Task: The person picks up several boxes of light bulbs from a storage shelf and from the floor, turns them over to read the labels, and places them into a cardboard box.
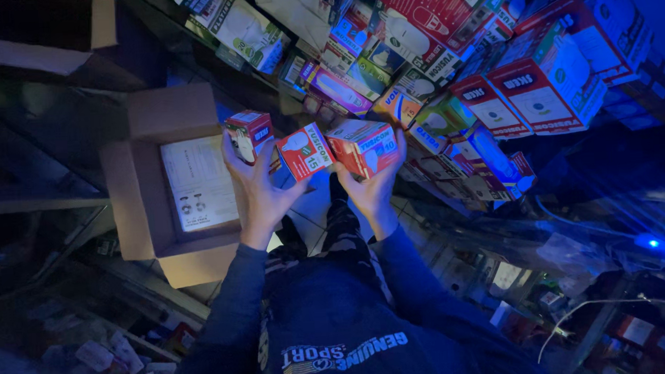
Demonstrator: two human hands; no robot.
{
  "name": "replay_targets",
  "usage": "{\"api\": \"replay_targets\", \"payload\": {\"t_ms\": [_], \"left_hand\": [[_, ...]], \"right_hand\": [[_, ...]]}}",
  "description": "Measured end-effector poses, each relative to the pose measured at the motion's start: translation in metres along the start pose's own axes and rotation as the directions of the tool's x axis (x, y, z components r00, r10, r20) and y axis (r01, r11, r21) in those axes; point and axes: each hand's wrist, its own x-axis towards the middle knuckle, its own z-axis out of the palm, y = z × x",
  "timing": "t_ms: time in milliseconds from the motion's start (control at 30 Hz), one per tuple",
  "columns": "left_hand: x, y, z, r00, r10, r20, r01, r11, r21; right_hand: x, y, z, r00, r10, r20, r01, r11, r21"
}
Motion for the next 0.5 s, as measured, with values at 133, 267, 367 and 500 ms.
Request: {"api": "replay_targets", "payload": {"t_ms": [133,267,367,500], "left_hand": [[-0.009,-0.001,-0.005,1.0,0.0,0.031,0.001,0.999,-0.038],[-0.023,-0.011,-0.016,0.996,-0.006,0.088,-0.001,0.997,0.082],[-0.037,-0.022,-0.02,0.996,0.002,0.085,-0.007,0.998,0.056],[-0.051,-0.034,-0.027,0.996,-0.003,0.092,-0.002,0.999,0.05]], "right_hand": [[-0.008,0.007,-0.01,0.974,0.139,0.181,-0.142,0.99,0.006],[-0.021,0.003,-0.011,0.966,0.063,0.251,-0.099,0.986,0.131],[-0.028,0.0,-0.01,0.954,0.031,0.298,-0.074,0.988,0.134],[-0.023,-0.006,-0.017,0.908,-0.056,0.414,0.047,0.998,0.031]]}}
